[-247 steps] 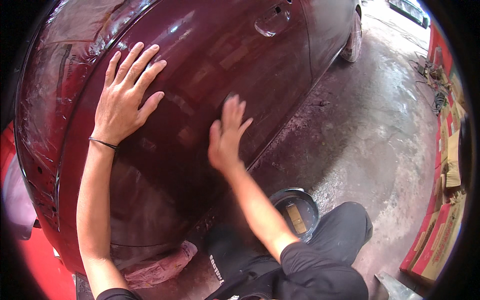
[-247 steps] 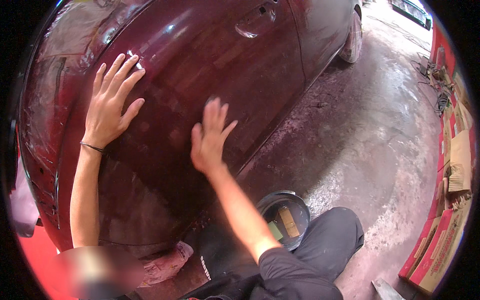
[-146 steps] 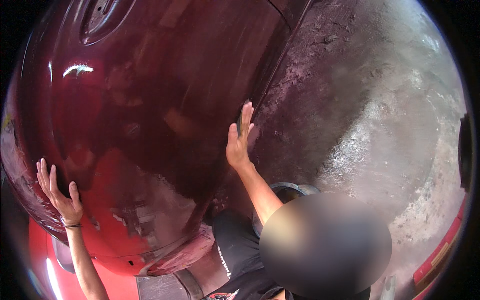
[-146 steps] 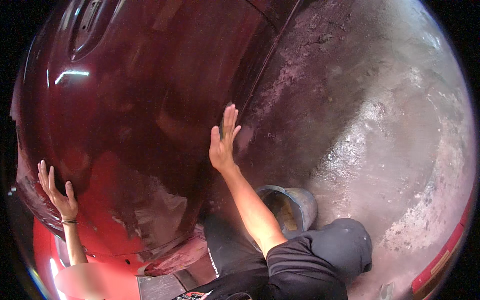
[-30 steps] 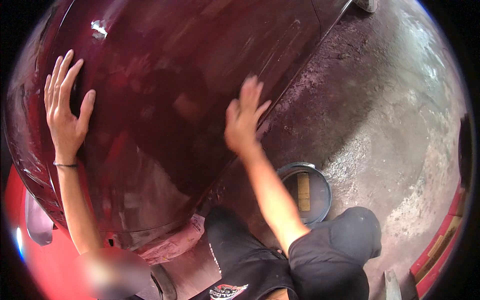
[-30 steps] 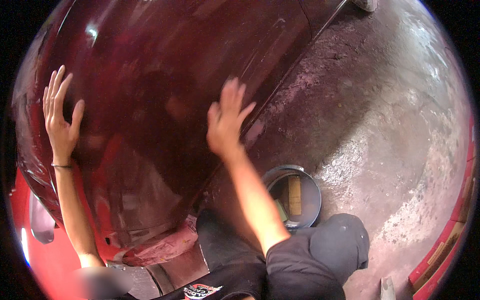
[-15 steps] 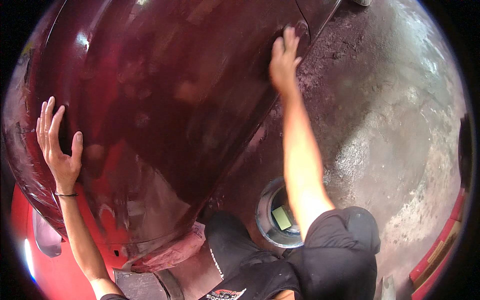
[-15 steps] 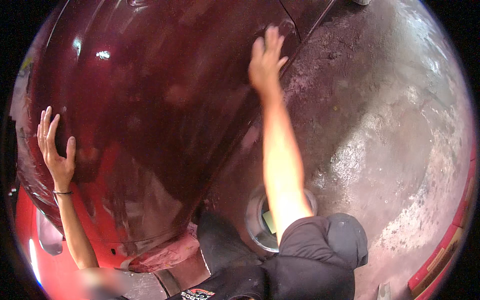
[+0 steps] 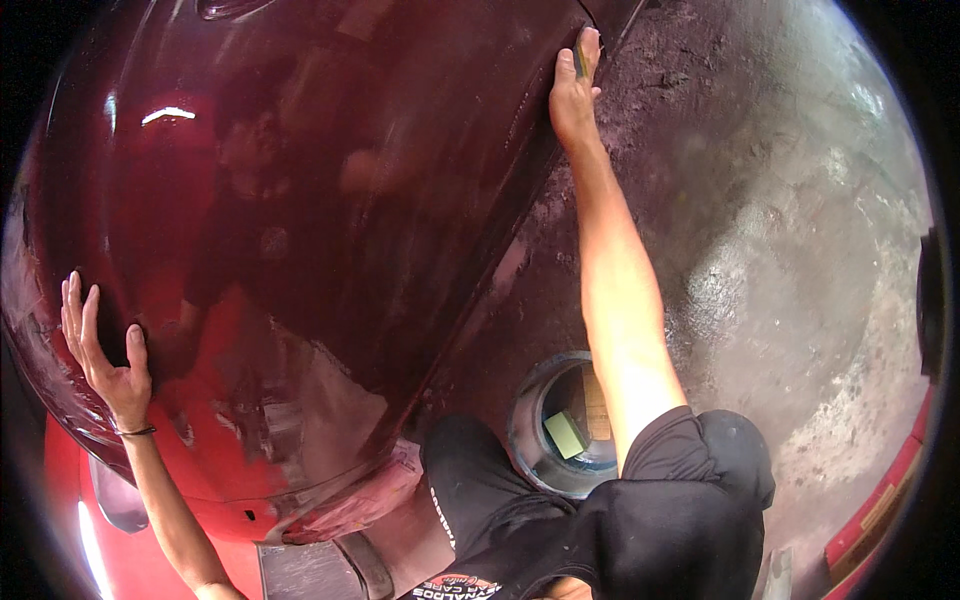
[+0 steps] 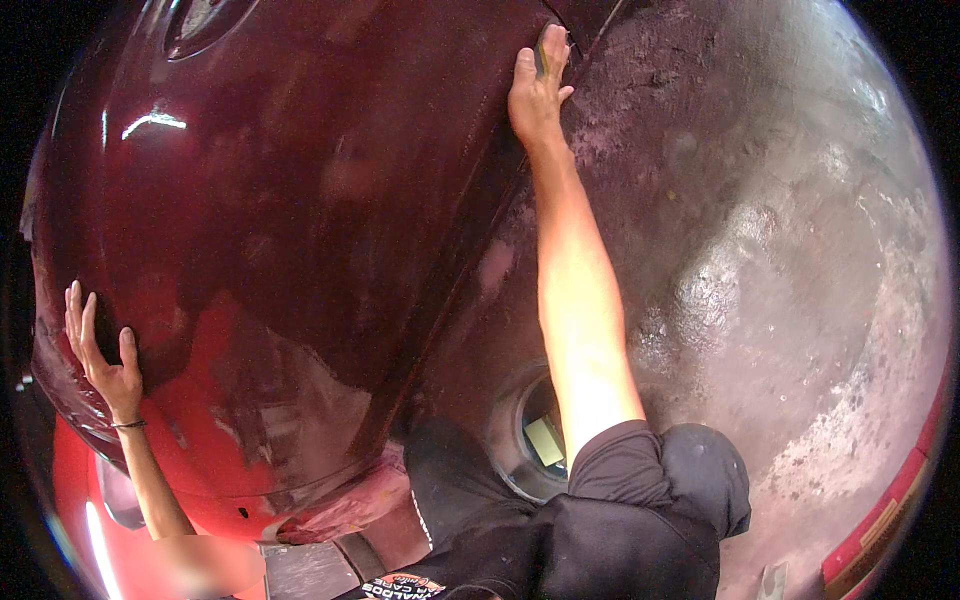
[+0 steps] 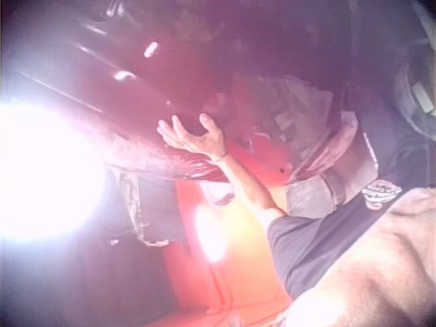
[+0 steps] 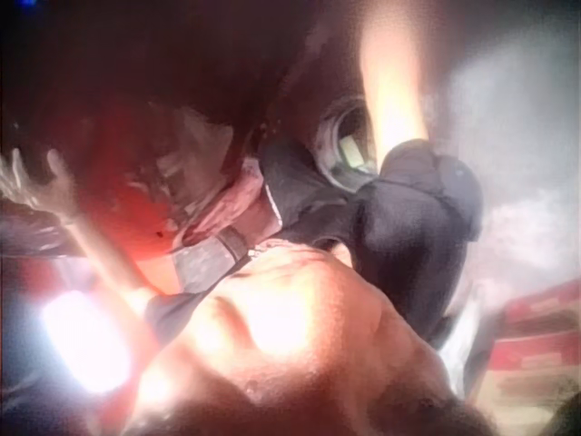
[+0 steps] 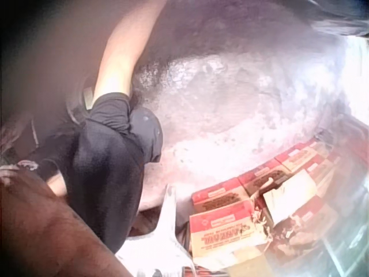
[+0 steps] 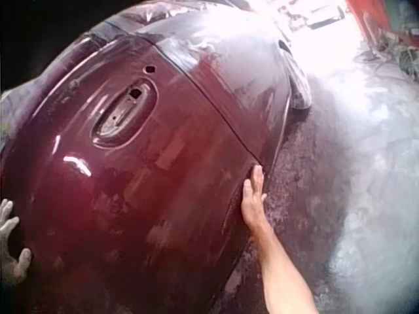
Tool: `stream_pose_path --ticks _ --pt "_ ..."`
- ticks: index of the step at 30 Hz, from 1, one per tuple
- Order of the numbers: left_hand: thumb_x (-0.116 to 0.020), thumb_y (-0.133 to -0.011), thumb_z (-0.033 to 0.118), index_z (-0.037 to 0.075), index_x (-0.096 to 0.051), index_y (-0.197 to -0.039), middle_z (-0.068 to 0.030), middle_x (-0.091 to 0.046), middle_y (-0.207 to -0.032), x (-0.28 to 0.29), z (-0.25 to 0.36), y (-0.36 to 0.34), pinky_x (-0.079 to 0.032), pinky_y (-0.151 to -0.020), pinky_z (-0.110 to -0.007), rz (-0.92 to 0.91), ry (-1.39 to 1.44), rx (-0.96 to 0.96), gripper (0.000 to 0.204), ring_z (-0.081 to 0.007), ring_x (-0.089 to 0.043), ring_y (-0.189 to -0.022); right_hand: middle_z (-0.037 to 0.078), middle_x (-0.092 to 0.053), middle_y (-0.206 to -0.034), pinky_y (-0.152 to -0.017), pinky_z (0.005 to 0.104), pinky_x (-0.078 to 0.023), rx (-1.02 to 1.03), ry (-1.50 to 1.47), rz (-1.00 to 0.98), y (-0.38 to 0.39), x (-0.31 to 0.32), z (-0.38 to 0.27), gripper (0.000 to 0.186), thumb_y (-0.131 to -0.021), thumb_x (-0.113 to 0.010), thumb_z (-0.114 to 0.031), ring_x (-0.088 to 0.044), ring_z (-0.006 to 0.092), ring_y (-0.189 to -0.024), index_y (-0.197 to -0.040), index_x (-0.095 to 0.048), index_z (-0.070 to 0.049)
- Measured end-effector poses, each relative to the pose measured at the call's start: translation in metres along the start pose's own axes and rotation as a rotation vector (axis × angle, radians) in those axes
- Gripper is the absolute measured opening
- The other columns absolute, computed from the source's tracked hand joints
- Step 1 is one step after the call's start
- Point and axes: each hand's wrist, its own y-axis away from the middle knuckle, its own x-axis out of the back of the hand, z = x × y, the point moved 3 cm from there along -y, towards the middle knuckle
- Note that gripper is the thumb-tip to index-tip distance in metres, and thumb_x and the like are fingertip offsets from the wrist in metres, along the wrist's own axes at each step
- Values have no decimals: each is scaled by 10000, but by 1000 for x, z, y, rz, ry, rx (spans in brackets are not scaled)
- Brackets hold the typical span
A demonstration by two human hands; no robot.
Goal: The person sands the surface of a maroon car door using a sanding block and water from a bucket. They repeatedly dip the block into the water and rub the door panel, occasionally pausing to feel the surface with their hands.
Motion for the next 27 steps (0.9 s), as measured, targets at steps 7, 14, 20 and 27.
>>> stream_pose_path --ticks 7,14,20,27 --pt "-656 -989 237 55 -514 -1536 -199 -482 -1634 1 1 0 -263 -1284 -567 -17 -19 1 593 -404 -397 -1549 157 -18 -1808 -1263 681 59 43 -4 -50 238 -48 -56 707 -1131 -404 -239 29 388 -1663 -1735 -53 -128" --pt "-659 -1000 264 48 -507 -1541 -205 -471 -1636 -1 0 0 -276 -1282 -561 -13 35 -1 602 -411 -407 -1540 107 15 -1815 -1282 648 31 54 -97 14 52 -3 9 662 -1174 -141 -467 31 344 -1665 -1734 7 -146" --pt "-690 -982 250 61 -552 -1515 -195 -505 -1615 -1 -1 -3 -311 -1268 -528 -8 18 20 582 -397 -431 -1526 186 -18 -1795 -1345 422 -85 81 -53 69 58 -14 48 715 -1178 -182 -464 -56 329 -1657 -1704 -49 2" --pt "-705 -989 157 77 -591 -1498 -154 -537 -1604 2 4 -7 -332 -1262 -469 61 21 -39 528 -346 -462 -1514 143 105 -1800 -1327 414 61 -475 -295 -189 424 -87 -33 695 -1180 -280 -312 116 274 -1655 -1699 66 -5"
